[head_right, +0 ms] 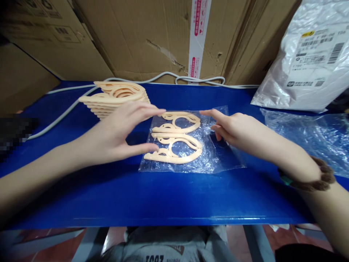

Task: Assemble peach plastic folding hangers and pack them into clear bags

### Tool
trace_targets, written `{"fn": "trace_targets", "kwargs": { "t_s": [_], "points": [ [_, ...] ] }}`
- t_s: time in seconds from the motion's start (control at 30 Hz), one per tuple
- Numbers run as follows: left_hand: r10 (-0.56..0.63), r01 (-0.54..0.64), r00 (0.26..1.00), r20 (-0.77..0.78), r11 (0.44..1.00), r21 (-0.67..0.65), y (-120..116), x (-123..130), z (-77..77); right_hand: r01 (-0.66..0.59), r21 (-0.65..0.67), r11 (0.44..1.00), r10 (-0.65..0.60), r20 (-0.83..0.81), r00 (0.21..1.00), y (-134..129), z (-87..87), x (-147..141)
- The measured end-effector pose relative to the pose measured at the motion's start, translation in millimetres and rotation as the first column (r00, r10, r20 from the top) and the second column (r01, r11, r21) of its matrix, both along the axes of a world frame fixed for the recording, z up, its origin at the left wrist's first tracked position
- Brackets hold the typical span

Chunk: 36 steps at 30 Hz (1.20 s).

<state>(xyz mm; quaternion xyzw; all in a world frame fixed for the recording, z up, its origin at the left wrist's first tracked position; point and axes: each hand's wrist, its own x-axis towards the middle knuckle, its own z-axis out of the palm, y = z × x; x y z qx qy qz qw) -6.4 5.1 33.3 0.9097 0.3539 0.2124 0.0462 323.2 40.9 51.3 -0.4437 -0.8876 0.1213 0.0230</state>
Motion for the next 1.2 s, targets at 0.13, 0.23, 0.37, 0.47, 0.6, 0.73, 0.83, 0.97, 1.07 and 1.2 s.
{"fn": "trace_targets", "kwargs": {
  "t_s": [0.13, 0.23, 0.37, 0.47, 0.6, 0.73, 0.83, 0.97, 1.07, 1.2],
  "points": [
    [0.234, -0.196, 0.969, -0.076, 0.922, 0.334, 4.7, -13.2, 17.1, 0.044, 0.076, 0.996, -0.047, 0.050, 0.998, 0.9, -0.6, 2.6],
    [0.422, -0.359, 0.901, -0.101, 0.855, 0.373, 11.3, -26.2, 24.7, 0.046, 0.129, 0.991, -0.060, 0.104, 0.993, 1.0, -1.4, 4.0],
    [0.538, -0.465, 0.826, -0.167, 0.819, 0.336, 25.7, -43.3, 22.9, 0.000, 0.153, 0.988, -0.013, 0.084, 0.996, 0.7, -1.5, 4.2],
    [0.560, -0.480, 0.800, -0.217, 0.813, 0.328, 38.0, -53.8, 16.1, -0.026, 0.163, 0.986, 0.014, 0.072, 0.997, 0.1, -0.7, 3.4],
    [0.529, -0.458, 0.817, -0.229, 0.837, 0.299, 49.1, -62.1, 8.9, -0.029, 0.153, 0.988, 0.017, 0.081, 0.997, -0.4, 0.5, 2.6],
    [0.538, -0.475, 0.799, -0.267, 0.838, 0.268, 50.6, -62.3, 8.1, -0.011, 0.145, 0.989, -0.002, 0.092, 0.996, -0.7, 0.5, 2.0],
    [0.550, -0.484, 0.789, -0.273, 0.831, 0.274, 49.0, -60.4, 8.8, -0.015, 0.137, 0.991, 0.003, 0.086, 0.996, -1.0, 0.8, 1.5],
    [0.554, -0.476, 0.791, -0.260, 0.824, 0.308, 46.1, -59.5, 9.5, 0.004, 0.127, 0.992, -0.015, 0.084, 0.996, -1.6, 1.7, 1.0],
    [0.562, -0.490, 0.810, -0.169, 0.805, 0.333, 40.6, -57.6, 11.8, 0.003, 0.137, 0.991, -0.011, 0.054, 0.998, -2.6, 1.7, -1.3],
    [0.499, -0.445, 0.864, -0.072, 0.822, 0.355, 27.1, -43.9, 12.3, -0.024, 0.224, 0.974, 0.052, -0.120, 0.991, -11.1, 4.6, -12.4]
  ]
}}
